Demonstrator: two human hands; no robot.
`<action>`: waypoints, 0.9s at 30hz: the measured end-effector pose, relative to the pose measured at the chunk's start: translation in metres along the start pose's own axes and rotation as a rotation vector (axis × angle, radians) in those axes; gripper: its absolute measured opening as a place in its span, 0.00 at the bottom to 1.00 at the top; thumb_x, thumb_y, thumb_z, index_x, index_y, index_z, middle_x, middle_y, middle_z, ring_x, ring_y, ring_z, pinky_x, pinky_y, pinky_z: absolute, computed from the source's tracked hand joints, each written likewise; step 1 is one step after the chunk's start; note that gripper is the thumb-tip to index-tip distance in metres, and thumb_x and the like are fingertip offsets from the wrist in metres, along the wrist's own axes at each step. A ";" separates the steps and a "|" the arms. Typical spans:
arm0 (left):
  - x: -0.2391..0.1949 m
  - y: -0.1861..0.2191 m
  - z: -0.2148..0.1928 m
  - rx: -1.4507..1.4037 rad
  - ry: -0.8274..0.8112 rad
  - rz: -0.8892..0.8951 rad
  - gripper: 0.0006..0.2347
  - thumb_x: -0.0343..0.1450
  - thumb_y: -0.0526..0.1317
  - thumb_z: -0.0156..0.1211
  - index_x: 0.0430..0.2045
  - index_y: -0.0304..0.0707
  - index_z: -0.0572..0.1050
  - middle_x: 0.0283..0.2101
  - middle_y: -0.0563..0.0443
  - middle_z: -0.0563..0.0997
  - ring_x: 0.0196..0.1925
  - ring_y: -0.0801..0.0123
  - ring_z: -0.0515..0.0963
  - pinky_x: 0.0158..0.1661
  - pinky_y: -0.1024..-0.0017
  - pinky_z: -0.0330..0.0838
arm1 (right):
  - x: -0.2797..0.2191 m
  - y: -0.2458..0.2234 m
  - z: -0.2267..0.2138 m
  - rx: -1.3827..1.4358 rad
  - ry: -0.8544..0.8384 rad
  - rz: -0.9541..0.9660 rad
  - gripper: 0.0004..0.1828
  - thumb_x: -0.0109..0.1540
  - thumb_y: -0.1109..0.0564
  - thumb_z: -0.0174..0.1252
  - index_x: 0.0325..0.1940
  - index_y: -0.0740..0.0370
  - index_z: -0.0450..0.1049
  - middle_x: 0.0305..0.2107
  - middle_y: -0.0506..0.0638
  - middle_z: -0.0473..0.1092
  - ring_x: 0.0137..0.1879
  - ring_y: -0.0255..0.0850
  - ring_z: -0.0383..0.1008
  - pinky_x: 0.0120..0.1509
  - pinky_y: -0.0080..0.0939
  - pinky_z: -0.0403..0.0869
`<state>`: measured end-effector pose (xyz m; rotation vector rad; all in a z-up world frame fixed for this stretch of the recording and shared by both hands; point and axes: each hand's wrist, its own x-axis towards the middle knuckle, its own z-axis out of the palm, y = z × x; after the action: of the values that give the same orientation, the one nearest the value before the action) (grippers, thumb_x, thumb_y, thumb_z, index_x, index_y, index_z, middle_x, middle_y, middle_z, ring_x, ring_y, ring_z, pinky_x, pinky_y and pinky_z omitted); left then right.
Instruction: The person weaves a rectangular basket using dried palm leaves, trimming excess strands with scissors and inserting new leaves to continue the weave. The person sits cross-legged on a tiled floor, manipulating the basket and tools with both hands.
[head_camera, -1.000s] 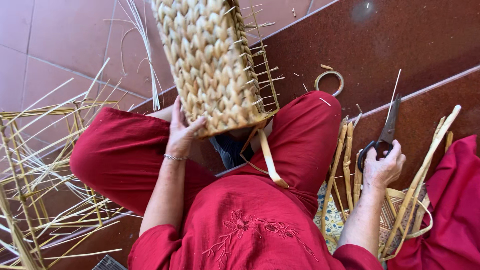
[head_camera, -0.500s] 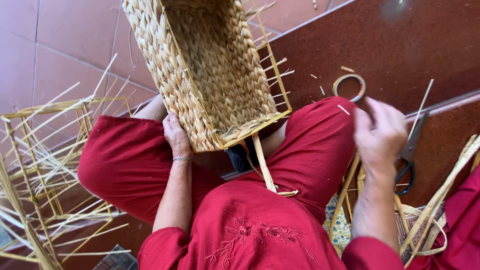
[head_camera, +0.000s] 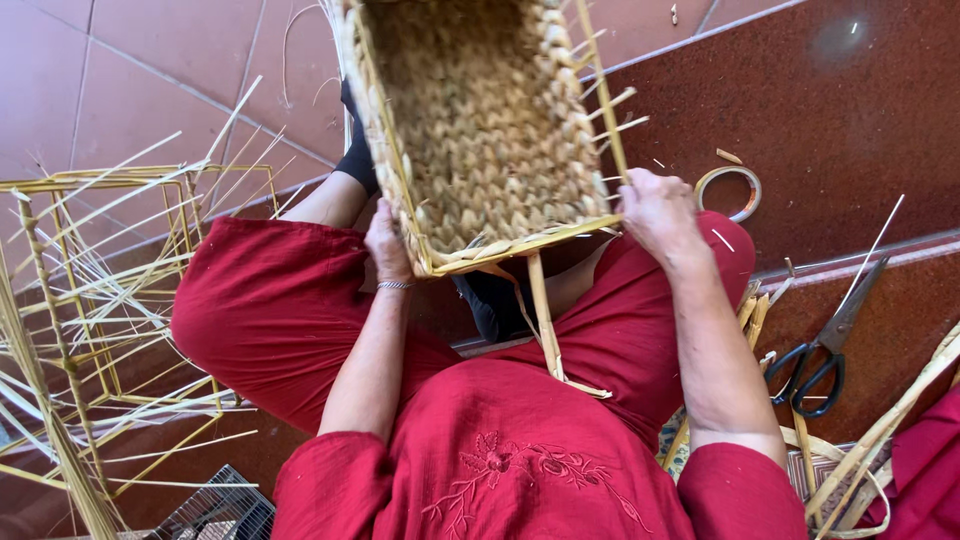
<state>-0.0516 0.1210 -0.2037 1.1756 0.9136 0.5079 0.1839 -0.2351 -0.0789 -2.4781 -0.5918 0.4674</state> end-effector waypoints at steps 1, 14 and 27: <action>0.003 -0.013 0.002 -0.127 -0.030 -0.068 0.21 0.85 0.48 0.50 0.54 0.19 0.75 0.45 0.41 0.79 0.42 0.65 0.77 0.44 0.66 0.71 | -0.007 0.002 -0.009 -0.010 0.011 -0.008 0.09 0.68 0.55 0.53 0.39 0.60 0.77 0.24 0.61 0.76 0.31 0.60 0.78 0.41 0.60 0.76; 0.012 0.006 0.035 -0.296 -0.170 -0.446 0.27 0.76 0.56 0.47 0.59 0.28 0.72 0.58 0.41 0.78 0.56 0.58 0.80 0.59 0.60 0.73 | -0.017 -0.018 -0.017 -0.241 0.069 -0.069 0.09 0.69 0.55 0.56 0.35 0.59 0.74 0.20 0.59 0.73 0.27 0.53 0.77 0.34 0.52 0.76; -0.042 0.019 0.075 0.481 -0.194 -0.037 0.18 0.75 0.41 0.53 0.60 0.36 0.70 0.51 0.46 0.82 0.50 0.69 0.79 0.51 0.70 0.73 | -0.033 -0.023 -0.057 -0.198 0.029 0.002 0.09 0.64 0.50 0.65 0.43 0.57 0.84 0.26 0.59 0.76 0.34 0.55 0.78 0.40 0.53 0.74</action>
<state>-0.0107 0.0537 -0.1642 1.6083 0.9127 0.1382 0.1739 -0.2584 -0.0133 -2.6683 -0.6515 0.3900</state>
